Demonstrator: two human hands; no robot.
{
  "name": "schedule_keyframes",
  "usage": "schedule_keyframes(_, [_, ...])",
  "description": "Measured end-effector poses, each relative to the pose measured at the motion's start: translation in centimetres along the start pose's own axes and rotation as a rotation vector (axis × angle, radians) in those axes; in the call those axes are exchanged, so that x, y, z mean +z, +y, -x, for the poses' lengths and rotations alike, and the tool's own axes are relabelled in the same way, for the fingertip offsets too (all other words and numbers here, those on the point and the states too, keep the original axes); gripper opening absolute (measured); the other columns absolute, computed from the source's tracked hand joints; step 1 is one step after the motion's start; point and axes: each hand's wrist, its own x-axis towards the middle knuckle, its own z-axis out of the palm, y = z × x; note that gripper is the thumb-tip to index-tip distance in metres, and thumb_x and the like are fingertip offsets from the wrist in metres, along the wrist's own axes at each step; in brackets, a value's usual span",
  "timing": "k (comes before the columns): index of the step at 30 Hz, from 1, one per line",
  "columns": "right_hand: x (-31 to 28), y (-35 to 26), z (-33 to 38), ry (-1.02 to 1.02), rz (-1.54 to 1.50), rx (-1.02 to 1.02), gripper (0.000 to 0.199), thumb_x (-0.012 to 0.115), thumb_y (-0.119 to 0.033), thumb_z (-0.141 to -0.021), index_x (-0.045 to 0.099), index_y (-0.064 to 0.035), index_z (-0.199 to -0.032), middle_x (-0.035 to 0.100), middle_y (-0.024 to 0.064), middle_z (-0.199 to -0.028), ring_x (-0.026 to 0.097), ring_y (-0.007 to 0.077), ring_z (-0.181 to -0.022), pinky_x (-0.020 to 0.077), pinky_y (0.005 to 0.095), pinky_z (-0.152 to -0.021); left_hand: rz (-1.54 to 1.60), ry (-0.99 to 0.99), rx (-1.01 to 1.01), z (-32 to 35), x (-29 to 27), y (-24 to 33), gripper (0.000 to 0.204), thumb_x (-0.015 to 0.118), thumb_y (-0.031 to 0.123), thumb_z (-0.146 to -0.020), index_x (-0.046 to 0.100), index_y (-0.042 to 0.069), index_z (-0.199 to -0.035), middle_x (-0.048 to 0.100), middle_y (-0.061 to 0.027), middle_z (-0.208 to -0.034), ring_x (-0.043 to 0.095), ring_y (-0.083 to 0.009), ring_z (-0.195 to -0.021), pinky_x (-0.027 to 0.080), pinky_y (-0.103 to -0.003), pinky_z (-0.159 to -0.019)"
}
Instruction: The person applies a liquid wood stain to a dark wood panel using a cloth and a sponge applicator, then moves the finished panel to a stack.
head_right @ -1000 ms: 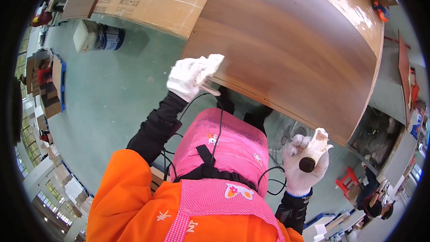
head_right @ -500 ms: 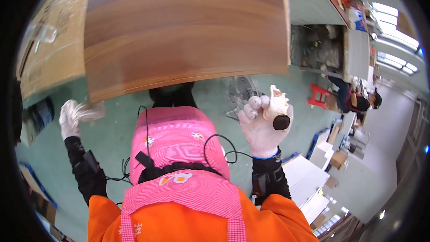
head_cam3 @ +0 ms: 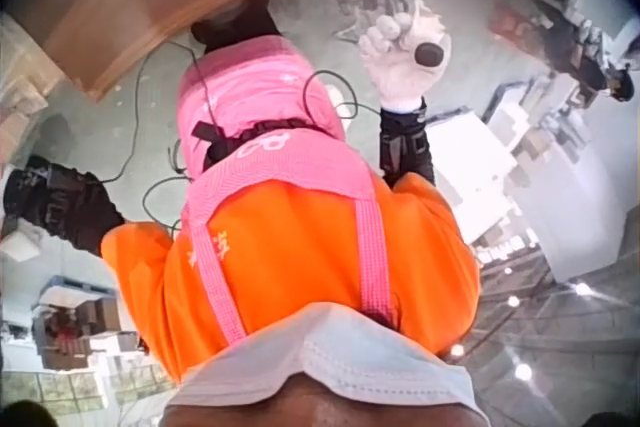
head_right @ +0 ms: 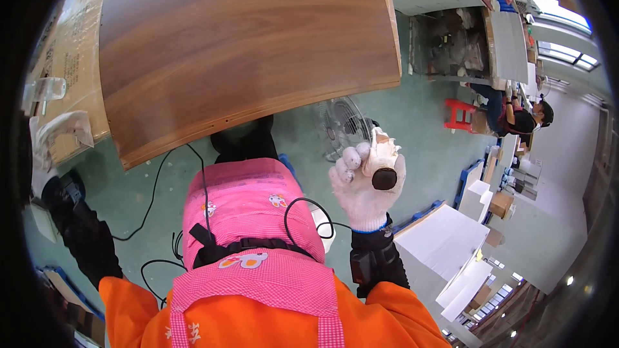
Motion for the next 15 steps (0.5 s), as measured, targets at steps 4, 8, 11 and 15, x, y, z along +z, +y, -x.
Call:
schedule_keyframes(4, [-0.1, 0.0, -0.1, 0.015, 0.011, 0.008, 0.061, 0.054, -0.066, -0.097, 0.064, -0.0073, -0.110, 0.058, 0.0070, -0.094, 0.053, 0.0228, -0.078, 0.0412, 0.0350, -0.071, 0.918, 0.231, -0.664, 0.8, 8.0, -4.2, 0.051, 0.061, 0.016, -0.101, 0.052, 0.005, -0.150, 0.060, -0.0115, -0.148, 0.059, -0.0279, -0.133, 0.042, -0.035, -0.117])
schedule_keyframes(8, [0.0, 0.3, 0.0, 0.124, 0.034, -0.027, 0.058, 0.056, -0.063, -0.097, 0.060, -0.0075, -0.111, 0.051, 0.0040, -0.094, 0.046, 0.0201, -0.078, 0.0375, 0.0340, -0.070, 0.400, -0.055, -0.441, 4.6, 14.0, -4.9, 0.062, 0.065, 0.007, -0.098, 0.044, 0.006, -0.156, 0.054, -0.0113, -0.151, 0.056, -0.0293, -0.135, 0.041, -0.038, -0.119])
schedule_keyframes(11, [0.1, 0.4, -0.1, 0.214, 0.018, -0.055, 0.057, 0.056, -0.062, -0.098, 0.058, -0.0069, -0.112, 0.049, 0.0040, -0.095, 0.044, 0.0196, -0.078, 0.0360, 0.0336, -0.069, 0.356, -0.109, -0.383, 5.1, 14.6, -3.2, 0.070, 0.069, 0.003, -0.095, 0.041, 0.007, -0.159, 0.049, -0.0145, -0.153, 0.049, -0.0290, -0.141, 0.040, -0.041, -0.120])
schedule_keyframes(15, [0.4, 0.9, -1.5, 0.009, 0.002, 0.082, 0.058, 0.061, -0.056, -0.100, 0.060, -0.0054, -0.127, 0.062, 0.0079, -0.101, 0.053, 0.0213, -0.082, 0.0423, 0.0353, -0.072, -0.141, -0.221, -0.417, 3.5, 10.3, 2.9, 0.066, 0.074, 0.019, -0.095, 0.048, 0.006, -0.155, 0.049, -0.0173, -0.153, 0.043, -0.0302, -0.146, 0.039, -0.044, -0.120])
